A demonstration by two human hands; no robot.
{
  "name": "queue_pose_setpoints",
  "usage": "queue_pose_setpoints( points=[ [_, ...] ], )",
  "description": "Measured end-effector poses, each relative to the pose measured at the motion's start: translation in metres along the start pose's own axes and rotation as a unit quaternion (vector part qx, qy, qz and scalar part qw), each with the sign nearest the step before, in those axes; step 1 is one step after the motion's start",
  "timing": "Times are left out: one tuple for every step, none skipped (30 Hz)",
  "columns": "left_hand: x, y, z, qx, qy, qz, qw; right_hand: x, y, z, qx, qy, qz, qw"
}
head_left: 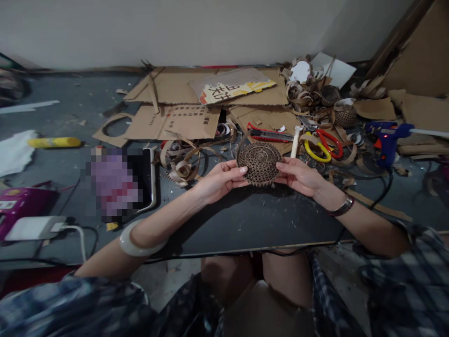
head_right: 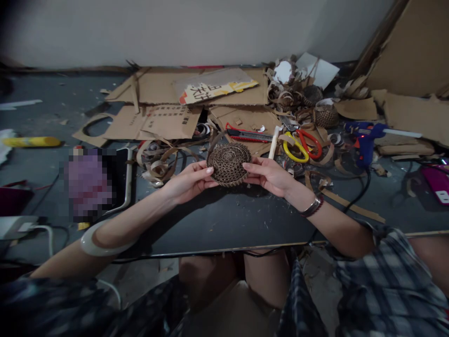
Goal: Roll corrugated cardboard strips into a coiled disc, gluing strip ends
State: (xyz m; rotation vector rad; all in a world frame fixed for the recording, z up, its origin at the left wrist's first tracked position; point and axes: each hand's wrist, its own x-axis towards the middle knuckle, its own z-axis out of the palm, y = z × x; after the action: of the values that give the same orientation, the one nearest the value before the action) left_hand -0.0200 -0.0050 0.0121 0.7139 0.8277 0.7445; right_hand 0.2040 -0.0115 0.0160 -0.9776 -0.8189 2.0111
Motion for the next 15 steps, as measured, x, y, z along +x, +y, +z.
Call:
queue_pose_setpoints(
  points=[
    [-0.0001,0.0003,0.0000,-0.002,0.002,0.000,1.000,-0.0003,-0.0004,0.0001,0.000,0.000,-0.003,1.000],
    [-0.0001,0.0005,0.0000,-0.003,0.005,0.001,1.000,-0.0005,-0.0009,0.0000,-0.001,0.001,-0.005,1.000],
    [-0.0002,0.0008,-0.0002,-0.002,0.008,0.002,1.000,-0.0007,-0.0015,-0.0001,-0.002,0.004,-0.008,1.000],
    [-0.0002,0.0011,-0.0004,-0.001,0.011,0.004,1.000,-0.0009,-0.0020,-0.0004,-0.003,0.007,-0.010,1.000],
    [-0.0001,0.0013,-0.0005,0.001,0.015,0.006,1.000,-0.0009,-0.0024,-0.0007,-0.003,0.009,-0.012,1.000],
    [-0.0001,0.0014,-0.0006,0.003,0.016,0.008,1.000,-0.0008,-0.0028,-0.0009,-0.003,0.010,-0.014,1.000],
    [0.0000,0.0015,-0.0006,0.007,0.015,0.011,1.000,-0.0008,-0.0031,-0.0011,-0.003,0.010,-0.017,1.000],
    [0.0001,0.0014,-0.0004,0.014,0.011,0.014,1.000,-0.0007,-0.0033,-0.0012,-0.005,0.009,-0.020,1.000],
    [0.0000,0.0012,-0.0002,0.022,0.006,0.019,1.000,-0.0007,-0.0033,-0.0012,-0.009,0.007,-0.022,1.000],
    [0.0000,0.0007,0.0001,0.032,-0.001,0.025,0.999,-0.0007,-0.0033,-0.0012,-0.016,0.006,-0.026,1.000],
    [-0.0002,0.0001,0.0003,0.045,-0.007,0.032,0.998,-0.0007,-0.0031,-0.0011,-0.026,0.006,-0.033,0.999],
    [-0.0004,-0.0007,0.0005,0.059,-0.012,0.040,0.997,-0.0008,-0.0027,-0.0010,-0.039,0.007,-0.041,0.998],
    [-0.0007,-0.0015,0.0006,0.076,-0.016,0.048,0.996,-0.0008,-0.0020,-0.0009,-0.055,0.010,-0.051,0.997],
    [-0.0009,-0.0024,0.0007,0.094,-0.020,0.056,0.994,-0.0008,-0.0012,-0.0009,-0.072,0.013,-0.063,0.995],
    [-0.0012,-0.0032,0.0008,0.113,-0.025,0.063,0.991,-0.0008,-0.0001,-0.0010,-0.088,0.016,-0.075,0.993]
  ],
)
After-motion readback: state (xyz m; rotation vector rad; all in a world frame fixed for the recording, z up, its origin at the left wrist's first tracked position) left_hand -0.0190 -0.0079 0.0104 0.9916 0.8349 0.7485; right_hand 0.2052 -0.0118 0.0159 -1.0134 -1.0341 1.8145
